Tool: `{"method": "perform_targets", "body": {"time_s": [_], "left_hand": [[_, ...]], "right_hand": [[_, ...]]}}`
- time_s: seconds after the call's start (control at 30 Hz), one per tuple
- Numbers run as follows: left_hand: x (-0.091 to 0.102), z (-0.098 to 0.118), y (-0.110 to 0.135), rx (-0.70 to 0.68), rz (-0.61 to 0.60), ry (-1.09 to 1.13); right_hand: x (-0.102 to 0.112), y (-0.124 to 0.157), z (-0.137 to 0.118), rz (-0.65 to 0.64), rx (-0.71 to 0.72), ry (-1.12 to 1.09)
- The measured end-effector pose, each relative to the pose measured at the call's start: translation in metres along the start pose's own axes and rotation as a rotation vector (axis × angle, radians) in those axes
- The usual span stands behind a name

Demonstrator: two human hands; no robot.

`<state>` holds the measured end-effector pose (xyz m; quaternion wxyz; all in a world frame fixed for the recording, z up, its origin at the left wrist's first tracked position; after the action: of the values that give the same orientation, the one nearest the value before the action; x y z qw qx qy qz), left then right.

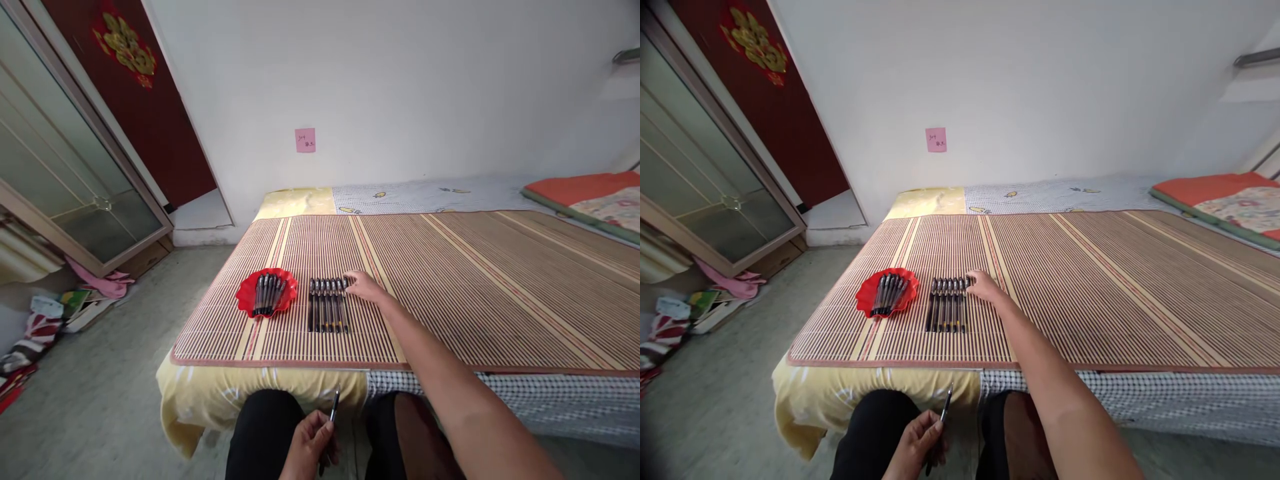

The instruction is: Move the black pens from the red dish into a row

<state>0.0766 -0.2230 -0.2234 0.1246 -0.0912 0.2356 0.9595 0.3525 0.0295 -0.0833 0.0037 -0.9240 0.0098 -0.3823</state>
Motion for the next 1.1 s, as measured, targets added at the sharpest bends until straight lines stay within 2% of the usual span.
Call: {"method": "perform_targets", "body": {"time_s": [0.7, 1.1], "left_hand": [[0.003, -0.002, -0.001, -0.011, -0.008, -0.043], [0.002, 0.002, 0.001, 0.0, 0.005, -0.051]], "right_hand": [[-0.001, 0.009, -0.001, -0.057, 0.027, -0.117], [0.0, 0.012, -0.006, -0.025, -0.01, -0.11]]}}
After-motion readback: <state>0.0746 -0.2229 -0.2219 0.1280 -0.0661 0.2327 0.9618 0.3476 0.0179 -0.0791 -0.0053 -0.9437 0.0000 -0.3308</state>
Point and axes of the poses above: each hand's wrist, its own y-axis away from the middle knuckle, its own x-axis out of the back of the hand, z = x × y, the point moved 2 cm from there along -y, towards the middle knuckle, and after that the axes turned 3 degrees about z, right-handed, at the moved point
